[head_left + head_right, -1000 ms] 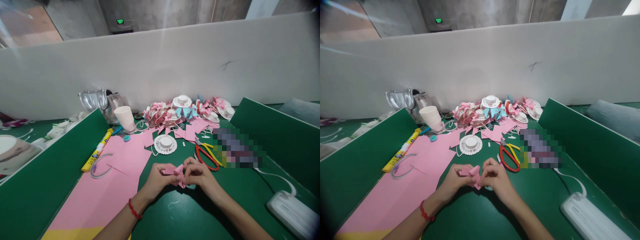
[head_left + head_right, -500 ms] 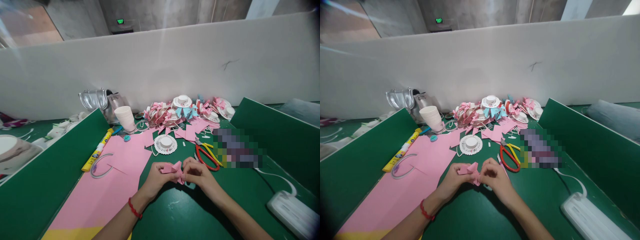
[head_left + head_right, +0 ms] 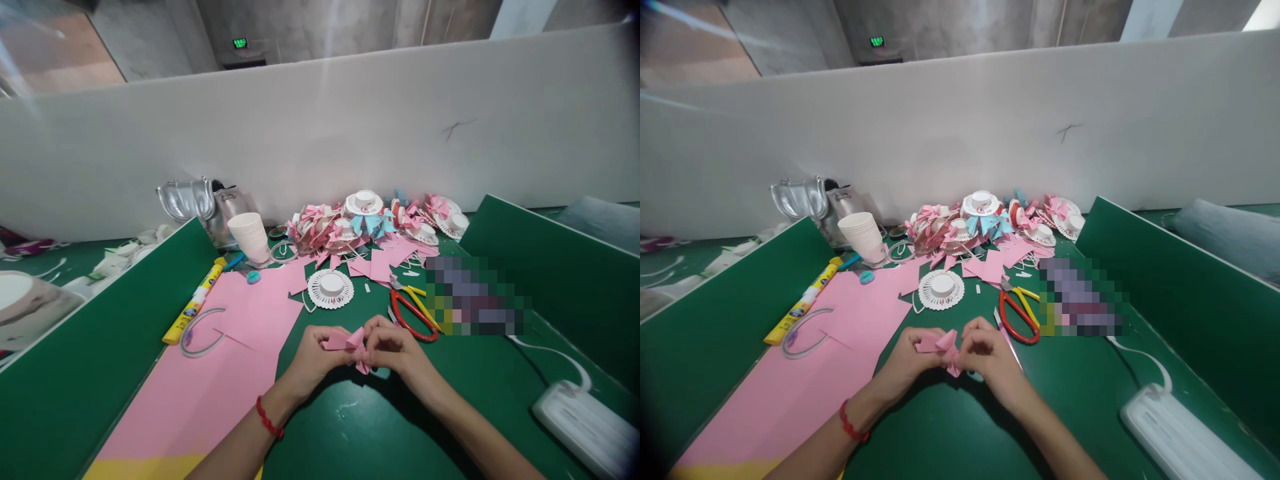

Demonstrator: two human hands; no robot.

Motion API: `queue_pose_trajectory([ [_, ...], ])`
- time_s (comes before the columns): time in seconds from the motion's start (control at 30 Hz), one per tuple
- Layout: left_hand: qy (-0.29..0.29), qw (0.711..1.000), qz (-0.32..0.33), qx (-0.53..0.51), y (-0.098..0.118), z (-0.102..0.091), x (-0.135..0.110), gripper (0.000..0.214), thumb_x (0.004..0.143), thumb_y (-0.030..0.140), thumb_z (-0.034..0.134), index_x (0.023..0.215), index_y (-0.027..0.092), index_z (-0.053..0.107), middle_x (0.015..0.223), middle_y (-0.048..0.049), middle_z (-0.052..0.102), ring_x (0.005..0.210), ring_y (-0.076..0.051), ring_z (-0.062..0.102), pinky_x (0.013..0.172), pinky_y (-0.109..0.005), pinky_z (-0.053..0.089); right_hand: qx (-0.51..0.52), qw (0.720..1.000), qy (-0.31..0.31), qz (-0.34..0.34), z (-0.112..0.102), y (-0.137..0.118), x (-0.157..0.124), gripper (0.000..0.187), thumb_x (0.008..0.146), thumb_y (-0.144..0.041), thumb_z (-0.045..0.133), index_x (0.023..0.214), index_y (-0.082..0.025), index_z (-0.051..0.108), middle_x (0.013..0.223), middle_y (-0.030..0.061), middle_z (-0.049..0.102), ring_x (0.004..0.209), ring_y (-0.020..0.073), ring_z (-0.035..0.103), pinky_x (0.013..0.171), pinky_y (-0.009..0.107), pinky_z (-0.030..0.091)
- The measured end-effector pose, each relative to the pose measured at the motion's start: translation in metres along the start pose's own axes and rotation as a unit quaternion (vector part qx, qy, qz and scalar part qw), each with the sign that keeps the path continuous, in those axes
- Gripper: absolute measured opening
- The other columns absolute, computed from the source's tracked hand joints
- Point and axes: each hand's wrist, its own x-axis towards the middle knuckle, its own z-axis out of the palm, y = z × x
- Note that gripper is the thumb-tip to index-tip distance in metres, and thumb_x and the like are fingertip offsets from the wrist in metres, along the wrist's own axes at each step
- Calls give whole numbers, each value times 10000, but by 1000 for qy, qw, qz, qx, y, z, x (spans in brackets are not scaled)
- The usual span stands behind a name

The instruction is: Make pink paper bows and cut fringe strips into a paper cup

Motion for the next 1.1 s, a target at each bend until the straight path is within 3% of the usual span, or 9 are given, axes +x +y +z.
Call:
queue_pose_trajectory([
  [0.3, 31, 999, -20, -23, -3, -2, 2, 111, 607, 217, 703, 570, 122, 661, 573, -24, 624, 583, -133, 553, 620, -263, 423, -58, 998, 1, -33, 0, 1, 1, 221, 688, -372, 665, 552, -200, 634, 749, 6, 457, 723, 176, 491, 602, 275, 394],
  [0.47, 67, 995, -30, -72, -6, -4, 4, 136, 586, 238, 717, 565, 114, 664, 557, -32, 635, 562, -124, 549, 606, -251, 418, -71, 996, 8, -53, 3, 0, 2, 185, 733, -343, 624, 617, -198, 623, 749, 11, 487, 710, 172, 496, 601, 281, 399],
  [0.9, 52, 995, -31, -78, -7, -5, 3, 81, 605, 193, 710, 598, 120, 675, 608, -19, 642, 604, -110, 555, 649, -235, 429, -77, 993, 23, -90, 6, 1, -1, 134, 767, -254, 588, 646, -202, 567, 799, 24, 512, 776, 184, 518, 614, 279, 419],
  [1.1, 63, 995, -34, -72, -8, -5, 4, 94, 612, 199, 710, 615, 110, 678, 628, -23, 650, 615, -105, 562, 660, -229, 439, -84, 991, 41, -99, 7, 5, 0, 109, 769, -237, 592, 668, -196, 579, 798, 24, 501, 705, 165, 509, 566, 266, 419],
])
